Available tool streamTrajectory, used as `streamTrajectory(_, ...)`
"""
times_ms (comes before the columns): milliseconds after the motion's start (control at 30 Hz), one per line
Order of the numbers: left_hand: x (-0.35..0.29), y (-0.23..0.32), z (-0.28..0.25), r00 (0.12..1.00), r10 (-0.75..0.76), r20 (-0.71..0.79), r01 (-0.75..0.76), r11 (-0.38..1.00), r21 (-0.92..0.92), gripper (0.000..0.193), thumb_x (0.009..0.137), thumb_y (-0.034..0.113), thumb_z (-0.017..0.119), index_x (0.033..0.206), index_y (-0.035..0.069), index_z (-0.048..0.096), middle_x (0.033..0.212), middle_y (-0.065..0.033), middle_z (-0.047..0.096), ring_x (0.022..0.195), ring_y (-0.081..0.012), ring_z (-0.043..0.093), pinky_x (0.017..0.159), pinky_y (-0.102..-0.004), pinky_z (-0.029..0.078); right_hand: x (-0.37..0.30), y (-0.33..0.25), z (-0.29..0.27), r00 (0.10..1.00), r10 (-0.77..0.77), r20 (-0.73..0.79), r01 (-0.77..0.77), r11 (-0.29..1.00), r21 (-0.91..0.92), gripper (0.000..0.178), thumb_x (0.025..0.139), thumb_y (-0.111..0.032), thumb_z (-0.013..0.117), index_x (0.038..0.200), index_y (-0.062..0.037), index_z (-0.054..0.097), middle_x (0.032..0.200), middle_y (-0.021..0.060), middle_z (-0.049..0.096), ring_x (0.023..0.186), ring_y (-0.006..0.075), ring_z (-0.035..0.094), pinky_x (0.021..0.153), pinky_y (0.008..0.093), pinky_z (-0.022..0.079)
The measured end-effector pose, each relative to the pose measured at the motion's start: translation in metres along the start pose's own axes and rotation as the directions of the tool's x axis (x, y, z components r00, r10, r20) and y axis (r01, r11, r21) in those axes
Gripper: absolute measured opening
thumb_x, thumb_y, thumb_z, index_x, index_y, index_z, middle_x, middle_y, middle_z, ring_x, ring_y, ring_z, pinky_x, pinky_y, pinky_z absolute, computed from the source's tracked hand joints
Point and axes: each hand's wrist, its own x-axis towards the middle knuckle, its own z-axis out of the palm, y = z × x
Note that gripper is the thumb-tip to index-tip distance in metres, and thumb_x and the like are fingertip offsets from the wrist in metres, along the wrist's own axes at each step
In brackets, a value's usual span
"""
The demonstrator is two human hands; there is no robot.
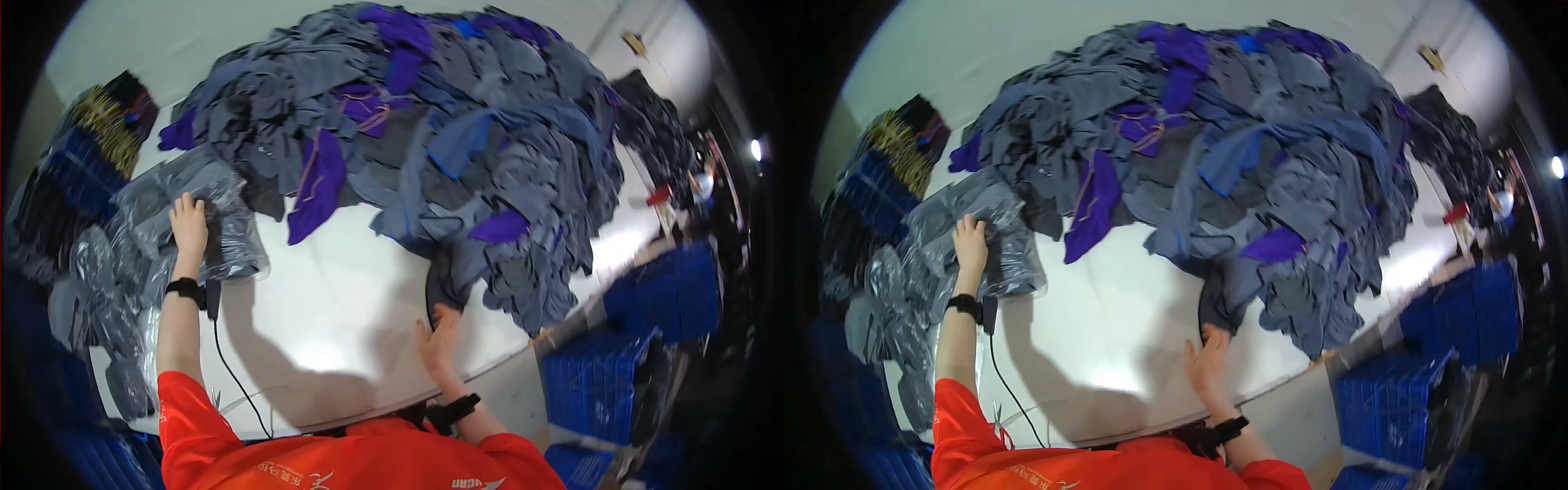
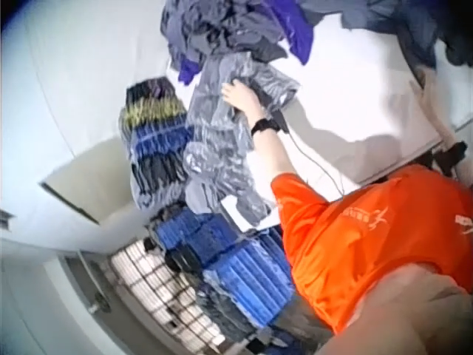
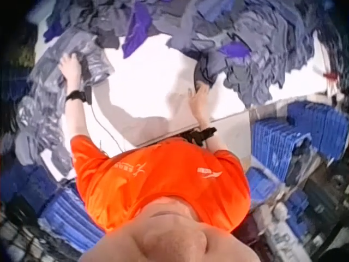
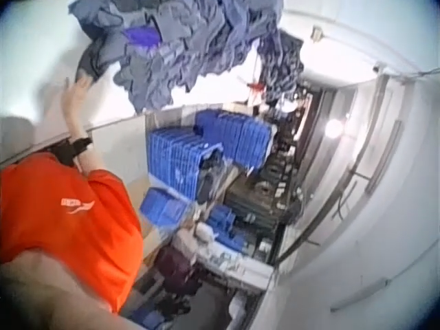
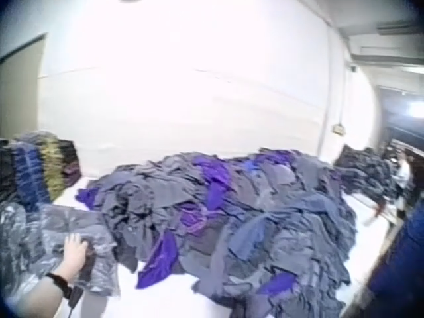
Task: Sorting and folding gray fabric pieces in a factory setting.
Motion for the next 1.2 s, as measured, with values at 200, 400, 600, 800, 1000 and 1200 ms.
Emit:
streamTrajectory(200,-0.053,0.173,-0.053,0.938,0.309,0.157,-0.127,0.728,-0.674,0.036,0.071,0.008,0.056,0.107,0.013,0.058,0.115,-0.0143,0.046,0.100,-0.0340,0.044,0.087,-0.0504,0.035,0.030,0.054,-0.017,0.998,0.005,-0.057,-0.026,0.929,-0.370,0.020,0.077,-0.006,0.059,0.095,-0.0013,0.050,0.091,0.0160,0.051,0.089,0.0347,0.047,0.079,0.0437,0.038)
streamTrajectory(400,-0.116,0.256,-0.144,0.940,0.281,-0.192,-0.254,0.203,-0.946,0.058,0.065,0.002,0.062,0.121,0.007,0.046,0.117,-0.0189,0.040,0.110,-0.0348,0.038,0.093,-0.0452,0.034,0.080,-0.097,-0.141,0.898,-0.137,-0.417,0.295,0.892,0.343,0.009,0.086,-0.003,0.048,0.093,0.0012,0.046,0.083,0.0152,0.052,0.071,0.0276,0.052,0.067,0.0310,0.042)
streamTrajectory(600,-0.089,0.284,-0.230,0.807,0.302,-0.507,-0.436,-0.275,-0.857,0.062,0.052,0.014,0.070,0.111,0.007,0.052,0.112,-0.0148,0.049,0.106,-0.0324,0.046,0.094,-0.0423,0.032,0.003,-0.163,-0.161,0.780,-0.553,0.293,0.238,0.695,0.679,0.023,0.068,0.007,0.056,0.086,-0.0032,0.047,0.068,0.0107,0.050,0.056,0.0275,0.049,0.054,0.0309,0.042)
streamTrajectory(800,-0.112,0.296,-0.206,0.880,0.467,-0.083,0.007,-0.189,-0.982,0.039,0.062,0.002,0.062,0.100,0.006,0.057,0.089,-0.0072,0.061,0.088,-0.0229,0.058,0.081,-0.0337,0.043,-0.009,-0.153,-0.212,0.105,-0.922,0.372,-0.126,0.359,0.925,0.019,0.079,-0.020,0.050,0.083,-0.0024,0.044,0.074,0.0095,0.048,0.063,0.0256,0.049,0.060,0.0350,0.044)
streamTrajectory(1000,-0.113,0.245,-0.235,0.834,0.547,-0.065,0.196,-0.405,-0.893,0.036,0.076,0.010,0.063,0.109,0.000,0.055,0.094,-0.0091,0.061,0.088,-0.0160,0.058,0.078,-0.0277,0.044,-0.014,-0.101,-0.142,0.675,-0.625,0.392,-0.548,-0.069,0.834,0.076,0.073,-0.057,0.049,0.121,-0.0025,0.027,0.120,0.0084,0.033,0.107,0.0236,0.037,0.090,0.0404,0.034)
streamTrajectory(1200,-0.172,0.222,-0.174,0.300,0.891,0.342,0.829,-0.421,0.369,0.047,0.079,0.012,0.064,0.122,0.000,0.049,0.116,-0.0096,0.056,0.102,-0.0214,0.056,0.091,-0.0342,0.043,-0.032,-0.056,-0.077,0.686,-0.304,0.660,-0.699,-0.025,0.715,0.087,0.075,-0.059,0.060,0.134,-0.0002,0.033,0.135,0.0106,0.040,0.123,0.0218,0.041,0.101,0.0359,0.034)
